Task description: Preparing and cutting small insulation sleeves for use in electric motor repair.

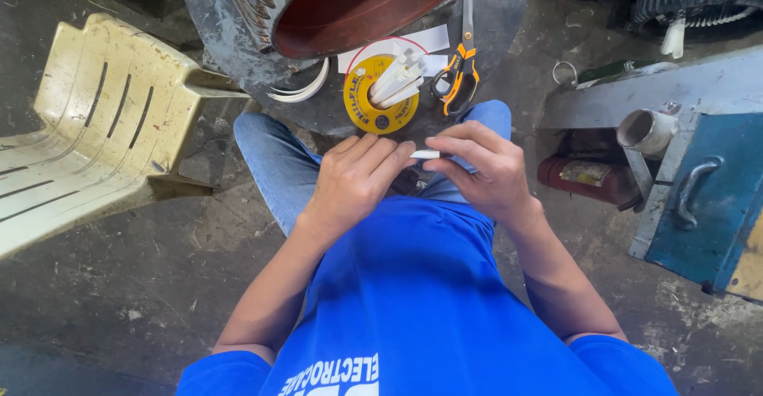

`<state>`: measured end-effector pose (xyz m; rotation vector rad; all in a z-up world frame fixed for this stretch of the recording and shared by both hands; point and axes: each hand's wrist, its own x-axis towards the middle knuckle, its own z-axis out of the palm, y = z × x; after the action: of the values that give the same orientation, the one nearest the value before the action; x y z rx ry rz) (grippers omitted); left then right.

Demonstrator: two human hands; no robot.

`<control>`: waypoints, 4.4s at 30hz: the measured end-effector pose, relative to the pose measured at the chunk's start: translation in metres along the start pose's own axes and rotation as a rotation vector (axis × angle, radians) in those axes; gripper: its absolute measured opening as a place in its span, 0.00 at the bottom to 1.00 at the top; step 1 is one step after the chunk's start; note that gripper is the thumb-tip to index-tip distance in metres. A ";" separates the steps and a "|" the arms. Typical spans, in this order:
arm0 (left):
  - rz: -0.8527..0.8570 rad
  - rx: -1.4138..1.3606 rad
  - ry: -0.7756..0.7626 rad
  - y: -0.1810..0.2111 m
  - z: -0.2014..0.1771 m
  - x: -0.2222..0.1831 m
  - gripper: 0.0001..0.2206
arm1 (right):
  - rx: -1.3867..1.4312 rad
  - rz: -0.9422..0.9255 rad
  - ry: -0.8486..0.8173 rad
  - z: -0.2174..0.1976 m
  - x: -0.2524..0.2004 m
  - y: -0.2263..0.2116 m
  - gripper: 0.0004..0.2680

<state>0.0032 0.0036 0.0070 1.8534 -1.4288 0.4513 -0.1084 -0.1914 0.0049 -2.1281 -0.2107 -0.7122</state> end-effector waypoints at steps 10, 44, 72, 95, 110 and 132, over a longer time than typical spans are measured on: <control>-0.046 -0.107 0.034 0.003 0.002 -0.006 0.08 | -0.036 -0.036 0.018 0.002 -0.007 -0.007 0.02; -0.725 0.077 -0.057 -0.122 0.009 -0.117 0.11 | -0.697 -0.199 -0.391 0.012 0.066 0.066 0.15; -0.266 0.380 0.005 -0.163 0.057 -0.114 0.08 | -0.241 0.216 0.043 0.059 -0.027 0.047 0.28; -0.789 -0.714 0.224 -0.016 0.030 -0.035 0.07 | 0.091 0.351 -0.096 0.024 0.012 0.009 0.05; -1.144 -0.940 0.347 0.002 0.036 -0.030 0.12 | -0.373 -0.051 -0.138 0.029 0.017 0.006 0.07; -0.746 -0.645 -0.009 -0.009 0.002 -0.006 0.05 | -0.071 0.212 -0.242 0.019 0.018 0.010 0.05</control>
<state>0.0091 0.0074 -0.0018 1.6670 -0.6651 -0.3533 -0.0821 -0.1847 -0.0011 -2.2615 -0.0875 -0.3435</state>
